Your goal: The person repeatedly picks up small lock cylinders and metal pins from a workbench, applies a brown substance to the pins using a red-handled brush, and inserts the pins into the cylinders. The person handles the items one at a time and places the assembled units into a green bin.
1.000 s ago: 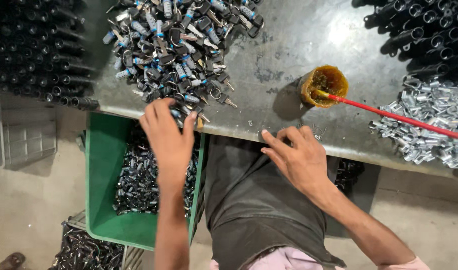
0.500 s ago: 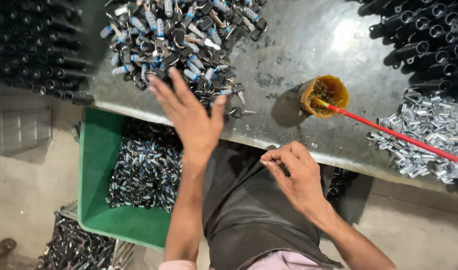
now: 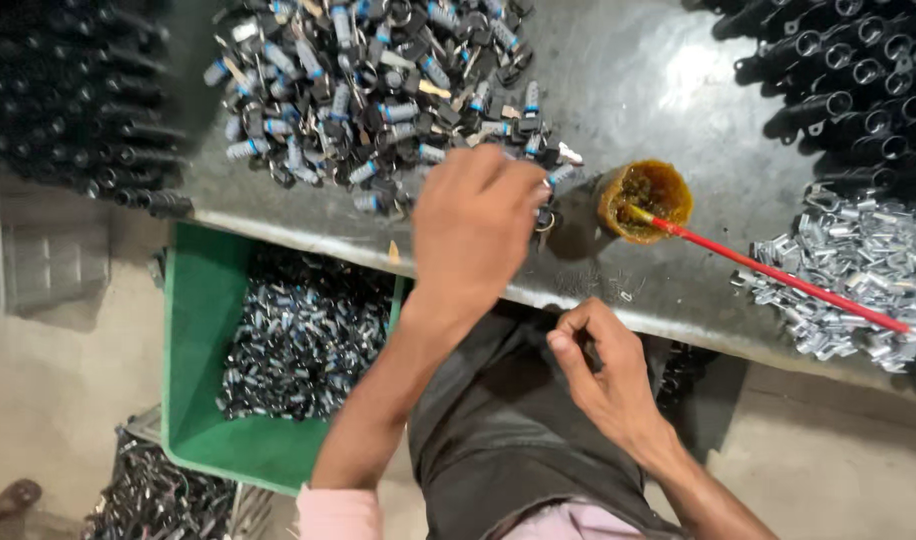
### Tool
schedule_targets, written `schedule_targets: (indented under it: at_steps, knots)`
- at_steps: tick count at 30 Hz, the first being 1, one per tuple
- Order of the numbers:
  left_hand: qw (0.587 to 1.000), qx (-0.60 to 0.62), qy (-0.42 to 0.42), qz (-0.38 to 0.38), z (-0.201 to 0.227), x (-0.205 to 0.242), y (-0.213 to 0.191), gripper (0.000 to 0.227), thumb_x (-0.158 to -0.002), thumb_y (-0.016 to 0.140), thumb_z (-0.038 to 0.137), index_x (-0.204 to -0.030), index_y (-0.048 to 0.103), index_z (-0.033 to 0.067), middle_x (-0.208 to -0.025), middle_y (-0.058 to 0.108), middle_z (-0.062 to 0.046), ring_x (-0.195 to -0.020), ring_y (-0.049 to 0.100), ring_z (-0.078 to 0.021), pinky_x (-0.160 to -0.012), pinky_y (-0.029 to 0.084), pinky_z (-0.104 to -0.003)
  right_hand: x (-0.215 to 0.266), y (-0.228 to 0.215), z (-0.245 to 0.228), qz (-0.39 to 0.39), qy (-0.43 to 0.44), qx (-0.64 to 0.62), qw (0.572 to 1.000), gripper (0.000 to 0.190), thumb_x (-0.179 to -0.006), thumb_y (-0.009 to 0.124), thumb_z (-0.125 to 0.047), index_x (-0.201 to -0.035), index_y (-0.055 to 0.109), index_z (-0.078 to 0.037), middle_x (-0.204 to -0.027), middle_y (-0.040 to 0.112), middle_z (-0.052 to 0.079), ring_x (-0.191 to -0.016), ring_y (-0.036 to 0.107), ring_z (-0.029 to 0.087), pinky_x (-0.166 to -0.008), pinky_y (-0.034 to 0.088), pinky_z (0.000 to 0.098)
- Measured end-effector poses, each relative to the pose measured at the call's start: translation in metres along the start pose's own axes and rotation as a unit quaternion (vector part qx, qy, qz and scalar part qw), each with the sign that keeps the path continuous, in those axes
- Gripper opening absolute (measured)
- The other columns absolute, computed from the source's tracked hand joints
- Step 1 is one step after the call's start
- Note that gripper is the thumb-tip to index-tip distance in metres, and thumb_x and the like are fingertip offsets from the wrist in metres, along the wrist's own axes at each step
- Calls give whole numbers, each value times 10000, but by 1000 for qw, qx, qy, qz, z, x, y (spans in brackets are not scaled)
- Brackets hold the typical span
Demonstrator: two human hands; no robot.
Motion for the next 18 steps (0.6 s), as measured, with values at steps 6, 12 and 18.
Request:
schedule_targets:
  at_steps: [6, 12, 18]
  knots:
    - [983, -161, 64, -65, 9, -25, 58, 159, -795, 786, 143, -916, 683, 137, -979, 646, -62, -981, 627, -283, -806, 502, -410, 20, 12, 4, 44, 54, -69, 995, 92, -953, 654, -85, -940, 570, -49, -793, 562, -24, -650, 438, 41, -570, 390, 215]
    - [972, 220, 50, -63, -11, -3, -19, 175, -962, 665, 158, -1099, 614, 61, -1067, 694, -64, -988, 676, -211, -895, 543, -343, 20, 3, -5, 112, 4, -58, 992, 99, -907, 709, -6, -964, 630, -21, -871, 586, 19, -742, 526, 62, -653, 449, 211]
    - [673, 650, -319, -153, 1, 103, -15, 196, -1043, 545, 99, -1217, 594, 26, -1037, 648, -48, -988, 645, -129, -925, 527, -281, 5, 0, -32, 123, -122, -74, 982, 163, -855, 777, 37, -959, 665, -20, -998, 655, 70, -916, 656, 137, -776, 530, 238]
Point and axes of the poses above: each hand's wrist, its own x-axis away from the middle knuckle, its own y-axis out of the palm, z = x × y, the point moved 4 cm from there along -x, towards the middle knuckle
